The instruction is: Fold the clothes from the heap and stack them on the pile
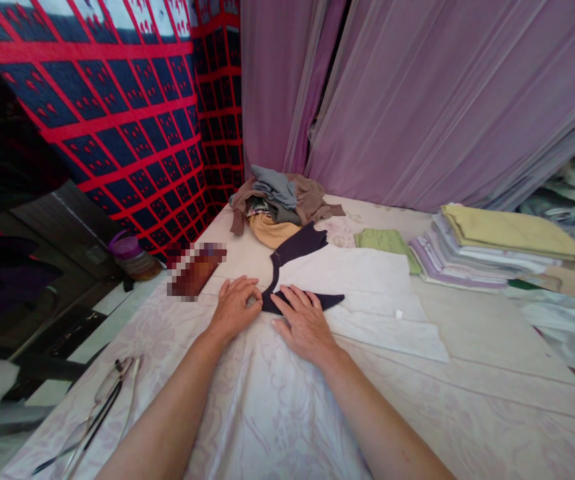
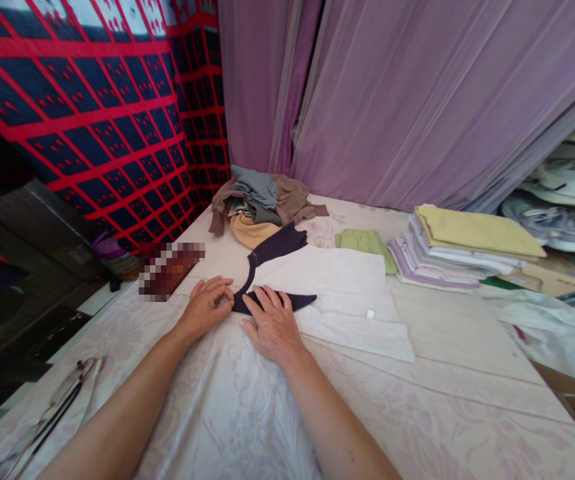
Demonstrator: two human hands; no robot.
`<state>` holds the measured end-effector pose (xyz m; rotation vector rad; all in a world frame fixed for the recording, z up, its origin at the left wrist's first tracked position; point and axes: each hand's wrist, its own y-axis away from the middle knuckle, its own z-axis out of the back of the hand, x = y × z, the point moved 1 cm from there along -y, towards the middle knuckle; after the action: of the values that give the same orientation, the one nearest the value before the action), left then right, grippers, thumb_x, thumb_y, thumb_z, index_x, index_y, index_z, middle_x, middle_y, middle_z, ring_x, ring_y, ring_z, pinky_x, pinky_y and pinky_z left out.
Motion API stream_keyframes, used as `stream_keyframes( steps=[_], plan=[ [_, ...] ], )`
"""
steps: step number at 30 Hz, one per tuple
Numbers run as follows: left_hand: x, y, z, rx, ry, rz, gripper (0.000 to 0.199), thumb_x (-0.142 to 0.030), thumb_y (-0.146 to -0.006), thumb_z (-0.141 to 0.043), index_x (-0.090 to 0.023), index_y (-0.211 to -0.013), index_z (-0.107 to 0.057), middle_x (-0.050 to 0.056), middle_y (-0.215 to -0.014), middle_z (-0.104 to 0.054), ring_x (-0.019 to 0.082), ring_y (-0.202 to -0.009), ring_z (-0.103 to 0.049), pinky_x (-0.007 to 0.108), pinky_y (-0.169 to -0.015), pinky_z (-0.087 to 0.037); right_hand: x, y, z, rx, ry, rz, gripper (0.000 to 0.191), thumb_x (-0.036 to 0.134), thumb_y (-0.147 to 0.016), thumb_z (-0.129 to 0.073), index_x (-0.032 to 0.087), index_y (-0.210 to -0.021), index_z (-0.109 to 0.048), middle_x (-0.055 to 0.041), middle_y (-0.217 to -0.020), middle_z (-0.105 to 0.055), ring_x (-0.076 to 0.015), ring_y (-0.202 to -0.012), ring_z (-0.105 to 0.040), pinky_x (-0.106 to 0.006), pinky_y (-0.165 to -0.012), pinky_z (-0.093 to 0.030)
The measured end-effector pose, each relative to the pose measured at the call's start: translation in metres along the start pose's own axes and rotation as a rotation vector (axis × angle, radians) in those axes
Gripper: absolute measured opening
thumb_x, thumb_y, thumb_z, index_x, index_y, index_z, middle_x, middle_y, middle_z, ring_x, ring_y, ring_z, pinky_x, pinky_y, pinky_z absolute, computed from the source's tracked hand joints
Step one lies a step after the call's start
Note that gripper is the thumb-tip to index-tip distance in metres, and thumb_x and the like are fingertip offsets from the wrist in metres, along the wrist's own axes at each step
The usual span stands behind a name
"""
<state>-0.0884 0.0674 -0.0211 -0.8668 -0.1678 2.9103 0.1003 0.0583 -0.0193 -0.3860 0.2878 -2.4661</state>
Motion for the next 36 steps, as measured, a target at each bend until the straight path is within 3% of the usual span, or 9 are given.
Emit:
stream_keyframes(
  steps=[4,10,18,24,36],
  plan=[
    [0.001,0.0,-0.001,-0.008,0.007,-0.006,0.012,-0.02,-0.073,-0.054,-0.026,-0.079,-0.063,0.002,-0.126,-0.061,0.024,-0.129,-0.042,0.054,-0.11,-0.018,-0.009,0.006,0.002,-0.131,0.005,-0.049,0.047,0.035,-0.092,-0.042,0.022,-0.137,-0.044,-0.0091,-0.142,-0.045,-0.0246,-0.134,-0.034,-0.049,-0.109,-0.02],
    [0.004,0.0,-0.001,-0.016,0.021,-0.01,0.017,-0.017,-0.074,-0.05,-0.026,-0.081,-0.062,0.001,-0.123,-0.062,0.024,-0.128,-0.044,0.054,-0.11,-0.019,-0.012,0.009,-0.004,0.027,0.009,-0.098,0.048,0.041,-0.092,-0.042,0.02,-0.136,-0.046,-0.0102,-0.143,-0.044,-0.0263,-0.132,-0.038,-0.053,-0.108,-0.02],
    [0.011,-0.002,0.002,-0.142,-0.077,-0.118,0.024,-0.024,-0.082,-0.048,-0.023,-0.1,-0.063,0.007,-0.117,-0.065,0.023,-0.117,-0.053,0.044,-0.105,-0.035,-0.017,0.016,-0.003,-0.112,0.017,-0.078,0.043,0.036,-0.093,-0.042,0.02,-0.131,-0.052,-0.0102,-0.136,-0.052,-0.0259,-0.129,-0.04,-0.051,-0.107,-0.023],
    [0.007,0.004,0.006,-0.101,-0.161,-0.217,0.027,-0.032,-0.088,-0.046,-0.021,-0.106,-0.064,0.008,-0.118,-0.064,0.023,-0.113,-0.055,0.041,-0.102,-0.038,-0.023,0.037,0.004,-0.247,0.028,-0.045,0.039,0.029,-0.093,-0.042,0.021,-0.128,-0.054,-0.0088,-0.134,-0.054,-0.0236,-0.128,-0.042,-0.047,-0.109,-0.023],
    [0.01,0.007,0.017,-0.096,-0.194,-0.337,0.032,-0.035,-0.092,-0.039,-0.024,-0.106,-0.065,0.006,-0.108,-0.069,0.02,-0.103,-0.061,0.036,-0.095,-0.044,-0.019,0.052,0.014,-0.323,-0.027,-0.025,0.035,0.026,-0.094,-0.04,0.021,-0.123,-0.058,-0.0082,-0.128,-0.059,-0.0223,-0.124,-0.045,-0.045,-0.107,-0.027]
  ],
)
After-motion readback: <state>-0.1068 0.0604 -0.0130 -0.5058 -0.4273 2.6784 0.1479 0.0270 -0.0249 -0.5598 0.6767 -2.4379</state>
